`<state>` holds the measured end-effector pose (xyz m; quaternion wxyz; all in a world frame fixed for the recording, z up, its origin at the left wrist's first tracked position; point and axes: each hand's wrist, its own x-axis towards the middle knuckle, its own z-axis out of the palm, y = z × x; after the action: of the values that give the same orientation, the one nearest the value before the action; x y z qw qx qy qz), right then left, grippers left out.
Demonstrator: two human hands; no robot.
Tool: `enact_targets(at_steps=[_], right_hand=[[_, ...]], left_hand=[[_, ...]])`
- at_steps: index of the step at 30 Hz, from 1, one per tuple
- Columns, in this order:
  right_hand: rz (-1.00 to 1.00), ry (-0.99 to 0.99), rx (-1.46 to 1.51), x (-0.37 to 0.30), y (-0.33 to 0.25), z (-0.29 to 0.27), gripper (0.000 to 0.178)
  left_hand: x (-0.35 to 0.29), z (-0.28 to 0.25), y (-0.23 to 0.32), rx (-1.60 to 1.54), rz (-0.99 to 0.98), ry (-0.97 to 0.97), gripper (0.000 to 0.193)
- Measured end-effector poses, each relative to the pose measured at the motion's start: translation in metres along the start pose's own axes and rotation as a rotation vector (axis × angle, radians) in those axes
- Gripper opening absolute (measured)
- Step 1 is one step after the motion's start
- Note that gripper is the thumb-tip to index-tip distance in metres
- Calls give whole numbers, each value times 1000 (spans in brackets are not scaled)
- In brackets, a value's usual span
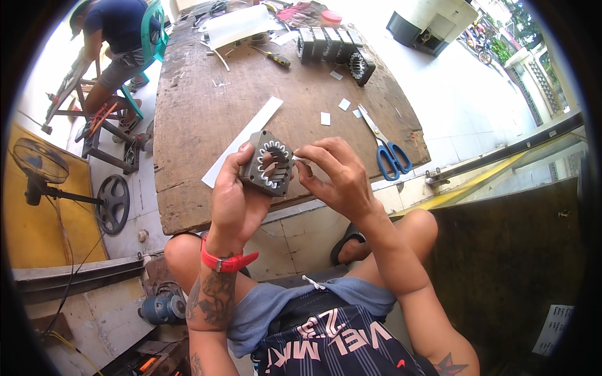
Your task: The person cuts small rectangular pieces from a white strip using scissors and inserts them into the slots of a motor stator. The person repeats this process multiple times, placing the cut pieces into the stator slots.
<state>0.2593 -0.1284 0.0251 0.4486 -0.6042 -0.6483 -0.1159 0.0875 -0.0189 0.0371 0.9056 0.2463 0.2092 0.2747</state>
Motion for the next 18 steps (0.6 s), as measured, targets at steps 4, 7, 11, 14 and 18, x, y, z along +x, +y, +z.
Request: enact_targets(at_steps=[4, 7, 11, 14, 18], right_hand=[[-3, -56, -7, -4, 0, 0, 28], [-31, -94, -39, -6, -3, 1, 29], [-63, -180, -122, -5, -7, -3, 33], [-86, -251, -159, -3, -7, -9, 38], [-9, -145, -27, -3, -8, -8, 37]], left_hand=[[-1, 0, -3, 48, -2, 3, 52], [0, 1, -2, 47, 13, -4, 52], [-2, 4, -1, 41, 50, -26, 33], [-3, 6, -4, 112, 62, 28, 33], [-2, 3, -6, 88, 68, 2, 40]])
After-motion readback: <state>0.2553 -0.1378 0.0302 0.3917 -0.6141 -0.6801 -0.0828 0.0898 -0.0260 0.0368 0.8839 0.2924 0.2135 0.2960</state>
